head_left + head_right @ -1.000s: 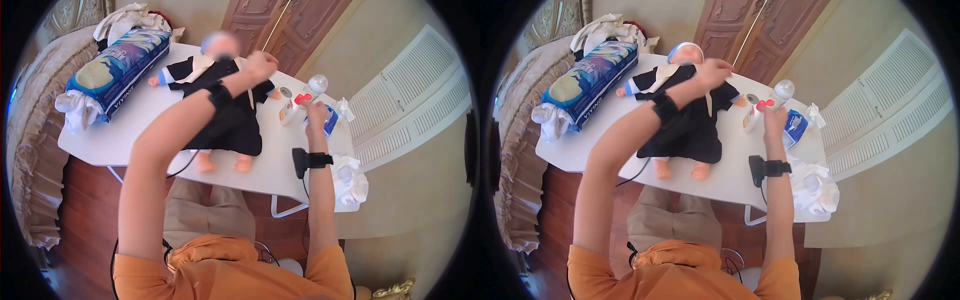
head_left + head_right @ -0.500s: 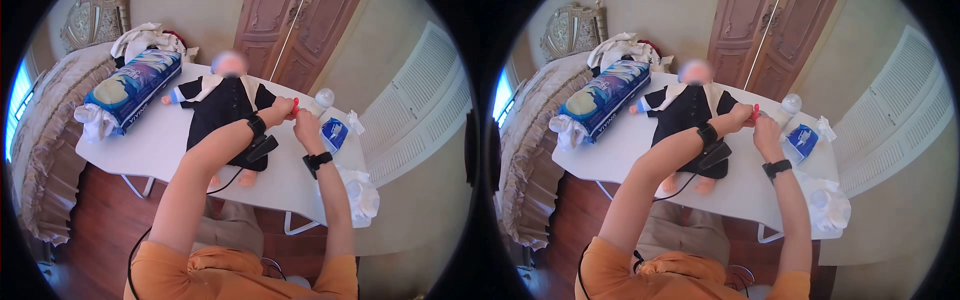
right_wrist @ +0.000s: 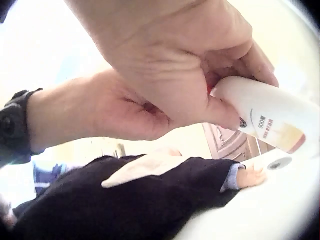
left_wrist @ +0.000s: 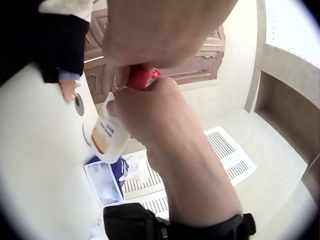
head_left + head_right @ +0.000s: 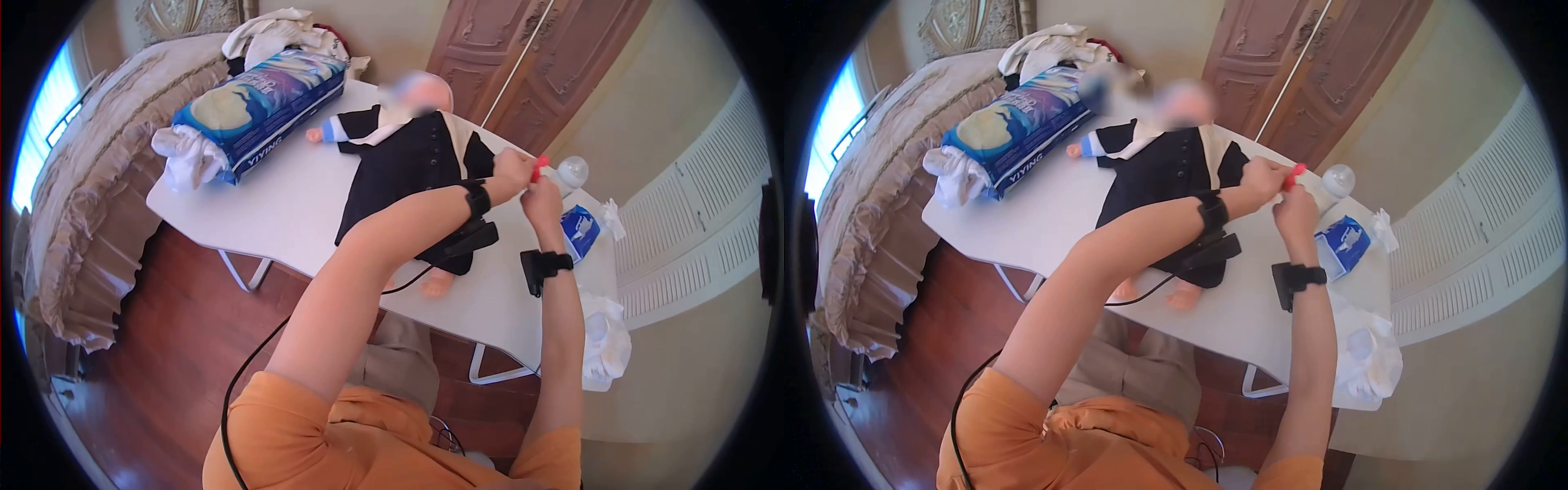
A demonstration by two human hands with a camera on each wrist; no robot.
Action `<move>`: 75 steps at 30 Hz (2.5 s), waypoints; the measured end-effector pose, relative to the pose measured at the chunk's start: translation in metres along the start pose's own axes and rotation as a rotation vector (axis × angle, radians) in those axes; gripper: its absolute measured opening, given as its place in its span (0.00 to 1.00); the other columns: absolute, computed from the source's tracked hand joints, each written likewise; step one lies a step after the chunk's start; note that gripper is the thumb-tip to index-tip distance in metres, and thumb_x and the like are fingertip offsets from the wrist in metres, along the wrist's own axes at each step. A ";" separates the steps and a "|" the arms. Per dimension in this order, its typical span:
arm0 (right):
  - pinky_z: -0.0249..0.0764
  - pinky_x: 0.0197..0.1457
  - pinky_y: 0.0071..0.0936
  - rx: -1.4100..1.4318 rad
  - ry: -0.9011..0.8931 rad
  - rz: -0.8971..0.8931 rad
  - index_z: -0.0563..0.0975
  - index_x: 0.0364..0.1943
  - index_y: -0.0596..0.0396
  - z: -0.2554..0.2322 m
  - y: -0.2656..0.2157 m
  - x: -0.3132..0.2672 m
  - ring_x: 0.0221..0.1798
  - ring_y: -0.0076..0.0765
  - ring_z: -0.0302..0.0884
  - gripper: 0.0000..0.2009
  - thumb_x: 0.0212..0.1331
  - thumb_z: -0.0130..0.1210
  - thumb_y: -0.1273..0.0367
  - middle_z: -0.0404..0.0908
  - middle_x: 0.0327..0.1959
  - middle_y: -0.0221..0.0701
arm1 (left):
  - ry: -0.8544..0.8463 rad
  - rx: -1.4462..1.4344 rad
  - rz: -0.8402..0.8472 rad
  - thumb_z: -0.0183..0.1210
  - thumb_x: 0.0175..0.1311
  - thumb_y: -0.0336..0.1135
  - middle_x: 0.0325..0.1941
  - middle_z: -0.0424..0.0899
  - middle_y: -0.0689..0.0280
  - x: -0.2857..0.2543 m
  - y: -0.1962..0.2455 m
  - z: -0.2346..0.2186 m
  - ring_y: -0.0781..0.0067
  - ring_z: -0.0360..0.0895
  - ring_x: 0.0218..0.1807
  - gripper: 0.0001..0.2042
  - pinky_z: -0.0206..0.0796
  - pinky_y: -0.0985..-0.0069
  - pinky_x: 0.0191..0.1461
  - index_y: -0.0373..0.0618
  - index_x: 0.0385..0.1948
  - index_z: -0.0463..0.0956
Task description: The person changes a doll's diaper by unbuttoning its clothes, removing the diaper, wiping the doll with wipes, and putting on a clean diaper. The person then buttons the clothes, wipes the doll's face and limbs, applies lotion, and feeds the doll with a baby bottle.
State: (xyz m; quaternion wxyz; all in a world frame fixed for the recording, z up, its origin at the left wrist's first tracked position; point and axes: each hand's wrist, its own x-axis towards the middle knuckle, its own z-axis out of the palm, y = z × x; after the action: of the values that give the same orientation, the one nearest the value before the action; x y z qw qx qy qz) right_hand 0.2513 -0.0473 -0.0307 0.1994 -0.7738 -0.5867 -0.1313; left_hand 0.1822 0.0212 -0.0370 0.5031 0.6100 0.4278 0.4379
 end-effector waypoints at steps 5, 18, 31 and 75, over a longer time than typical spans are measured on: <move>0.69 0.39 0.39 0.360 0.243 0.293 0.75 0.30 0.59 0.042 0.070 -0.003 0.36 0.50 0.74 0.12 0.41 0.56 0.66 0.77 0.29 0.45 | -0.071 -0.133 -0.013 0.52 0.48 0.33 0.16 0.78 0.65 0.015 0.011 0.000 0.77 0.76 0.19 0.09 0.69 0.77 0.24 0.39 0.17 0.78; 0.69 0.35 0.33 0.384 0.204 0.344 0.76 0.29 0.61 0.039 0.083 -0.034 0.29 0.44 0.75 0.15 0.40 0.60 0.63 0.77 0.27 0.43 | -0.559 1.036 0.584 0.52 0.45 0.36 0.34 0.77 0.49 0.063 -0.022 0.003 0.51 0.75 0.40 0.14 0.66 0.67 0.46 0.36 0.30 0.76; 0.63 0.50 0.24 0.711 0.211 0.308 0.70 0.42 0.63 0.079 0.033 0.010 0.48 0.33 0.70 0.15 0.56 0.43 0.66 0.73 0.45 0.39 | -0.335 1.167 0.541 0.49 0.54 0.40 0.42 0.74 0.59 0.073 -0.068 0.037 0.64 0.72 0.43 0.10 0.59 0.68 0.44 0.50 0.30 0.78; 0.70 0.44 0.30 1.961 -0.061 0.568 0.71 0.35 0.58 0.119 0.030 0.045 0.41 0.32 0.72 0.11 0.56 0.40 0.67 0.73 0.38 0.34 | -0.423 0.540 0.959 0.56 0.37 0.32 0.33 0.74 0.52 0.052 -0.075 0.013 0.51 0.69 0.39 0.10 0.61 0.63 0.46 0.41 0.25 0.75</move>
State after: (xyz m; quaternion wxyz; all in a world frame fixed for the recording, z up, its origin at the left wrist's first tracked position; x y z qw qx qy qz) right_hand 0.2885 0.0394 -0.1214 0.7538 -0.3836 -0.2355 0.4787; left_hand 0.2017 0.0781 -0.1069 0.1501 0.9160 0.0910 0.3608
